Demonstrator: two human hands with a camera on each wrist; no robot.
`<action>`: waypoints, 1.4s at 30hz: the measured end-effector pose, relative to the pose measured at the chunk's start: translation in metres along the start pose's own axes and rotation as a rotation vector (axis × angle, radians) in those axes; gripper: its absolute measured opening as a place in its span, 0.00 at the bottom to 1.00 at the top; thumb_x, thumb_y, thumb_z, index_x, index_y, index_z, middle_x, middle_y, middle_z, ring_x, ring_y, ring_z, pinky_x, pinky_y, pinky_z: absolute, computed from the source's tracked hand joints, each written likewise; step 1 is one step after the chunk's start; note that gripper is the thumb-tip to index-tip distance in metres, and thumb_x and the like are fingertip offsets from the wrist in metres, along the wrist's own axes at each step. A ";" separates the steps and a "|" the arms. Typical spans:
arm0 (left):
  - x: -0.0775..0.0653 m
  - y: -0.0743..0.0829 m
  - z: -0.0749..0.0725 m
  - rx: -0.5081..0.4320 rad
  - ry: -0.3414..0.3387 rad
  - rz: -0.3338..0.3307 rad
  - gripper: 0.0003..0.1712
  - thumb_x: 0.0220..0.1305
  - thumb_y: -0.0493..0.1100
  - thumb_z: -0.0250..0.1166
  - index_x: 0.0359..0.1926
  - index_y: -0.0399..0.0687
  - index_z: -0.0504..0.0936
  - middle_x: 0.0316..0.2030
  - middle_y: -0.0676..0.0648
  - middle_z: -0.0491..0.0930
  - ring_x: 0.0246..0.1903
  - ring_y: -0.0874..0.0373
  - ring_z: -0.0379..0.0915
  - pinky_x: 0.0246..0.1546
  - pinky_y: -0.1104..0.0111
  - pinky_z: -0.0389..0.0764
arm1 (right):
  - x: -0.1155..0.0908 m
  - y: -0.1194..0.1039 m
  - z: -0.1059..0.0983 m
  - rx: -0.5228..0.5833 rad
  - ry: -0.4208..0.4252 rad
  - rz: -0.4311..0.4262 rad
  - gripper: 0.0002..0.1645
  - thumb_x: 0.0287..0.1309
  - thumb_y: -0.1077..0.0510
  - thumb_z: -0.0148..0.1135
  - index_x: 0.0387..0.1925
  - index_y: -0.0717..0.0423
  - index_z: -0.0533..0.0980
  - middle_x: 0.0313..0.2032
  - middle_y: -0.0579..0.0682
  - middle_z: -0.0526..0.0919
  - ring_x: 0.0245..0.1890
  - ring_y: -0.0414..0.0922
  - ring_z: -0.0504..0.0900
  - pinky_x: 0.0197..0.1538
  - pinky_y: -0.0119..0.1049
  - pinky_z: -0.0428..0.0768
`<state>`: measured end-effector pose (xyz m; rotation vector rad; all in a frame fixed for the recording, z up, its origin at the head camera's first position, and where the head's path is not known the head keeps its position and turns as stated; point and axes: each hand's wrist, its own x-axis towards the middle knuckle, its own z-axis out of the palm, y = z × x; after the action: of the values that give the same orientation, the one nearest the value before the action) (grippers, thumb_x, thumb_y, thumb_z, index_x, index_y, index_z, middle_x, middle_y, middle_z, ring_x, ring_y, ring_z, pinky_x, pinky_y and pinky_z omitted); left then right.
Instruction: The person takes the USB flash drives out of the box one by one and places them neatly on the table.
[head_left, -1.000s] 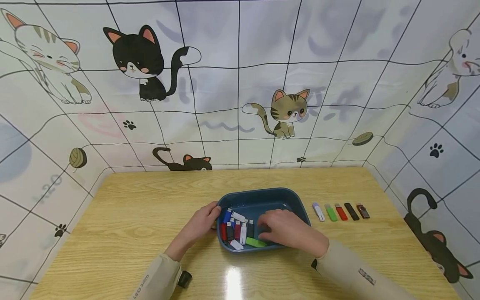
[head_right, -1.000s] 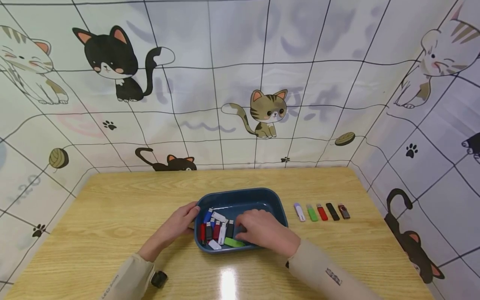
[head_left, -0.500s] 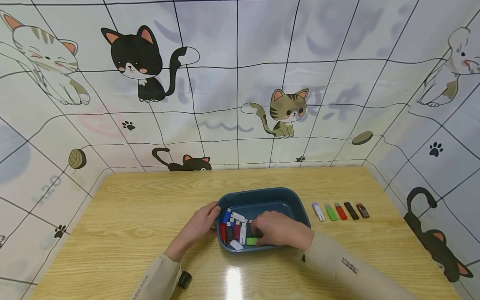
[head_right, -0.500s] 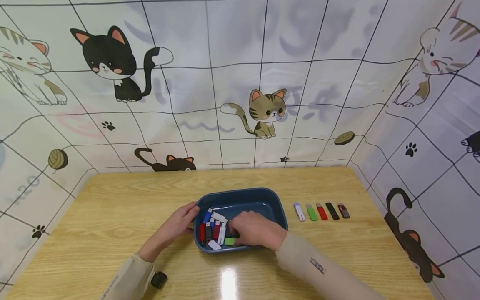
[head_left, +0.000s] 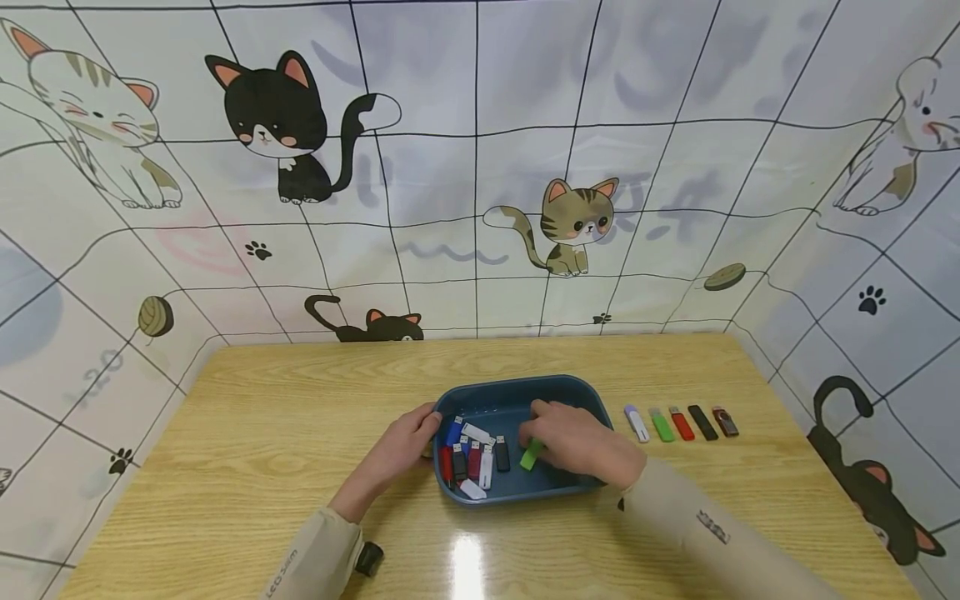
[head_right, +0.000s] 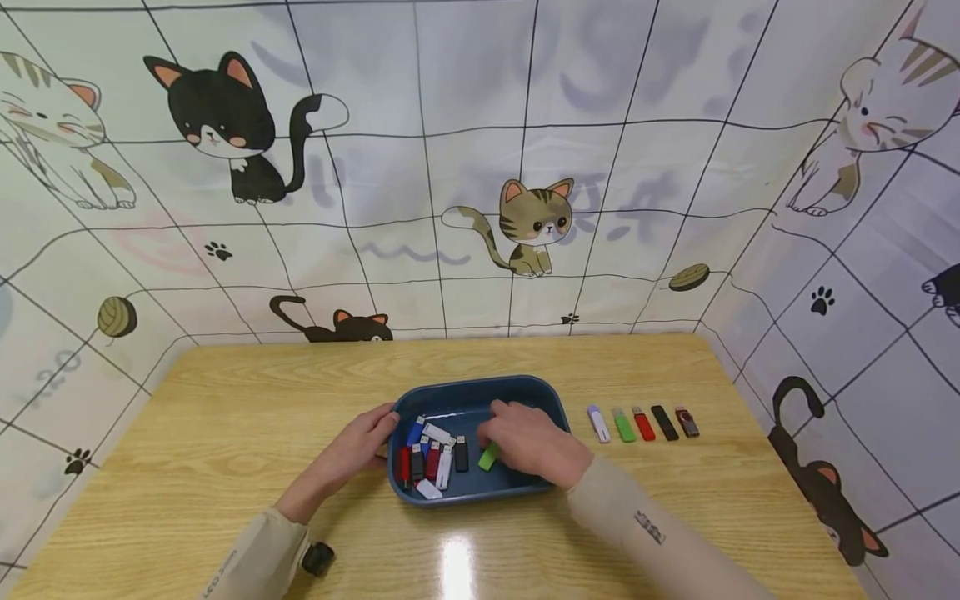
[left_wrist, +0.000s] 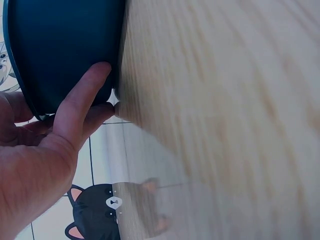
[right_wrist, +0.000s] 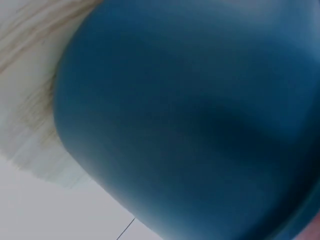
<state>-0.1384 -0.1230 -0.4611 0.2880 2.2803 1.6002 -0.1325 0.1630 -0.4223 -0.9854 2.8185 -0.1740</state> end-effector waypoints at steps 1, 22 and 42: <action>0.000 0.000 0.000 0.000 -0.001 0.000 0.24 0.84 0.44 0.46 0.71 0.37 0.71 0.60 0.35 0.79 0.54 0.43 0.80 0.41 0.51 0.89 | 0.000 0.001 0.000 -0.002 -0.002 0.006 0.08 0.61 0.61 0.74 0.41 0.46 0.87 0.36 0.45 0.76 0.33 0.41 0.71 0.35 0.35 0.78; 0.000 0.000 -0.001 0.007 -0.013 0.010 0.24 0.84 0.43 0.45 0.71 0.35 0.70 0.60 0.34 0.78 0.54 0.42 0.80 0.42 0.51 0.89 | 0.008 -0.005 0.005 0.156 -0.004 0.166 0.14 0.64 0.53 0.72 0.48 0.54 0.82 0.34 0.45 0.78 0.29 0.41 0.71 0.31 0.35 0.74; 0.000 0.000 0.000 -0.001 -0.016 0.006 0.24 0.84 0.43 0.45 0.72 0.36 0.70 0.61 0.33 0.78 0.54 0.42 0.80 0.41 0.51 0.89 | 0.012 -0.013 0.013 0.219 0.064 0.208 0.09 0.60 0.63 0.74 0.38 0.58 0.80 0.25 0.45 0.75 0.25 0.42 0.71 0.28 0.36 0.71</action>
<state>-0.1389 -0.1231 -0.4607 0.3063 2.2682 1.5959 -0.1317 0.1450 -0.4344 -0.6480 2.8563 -0.4839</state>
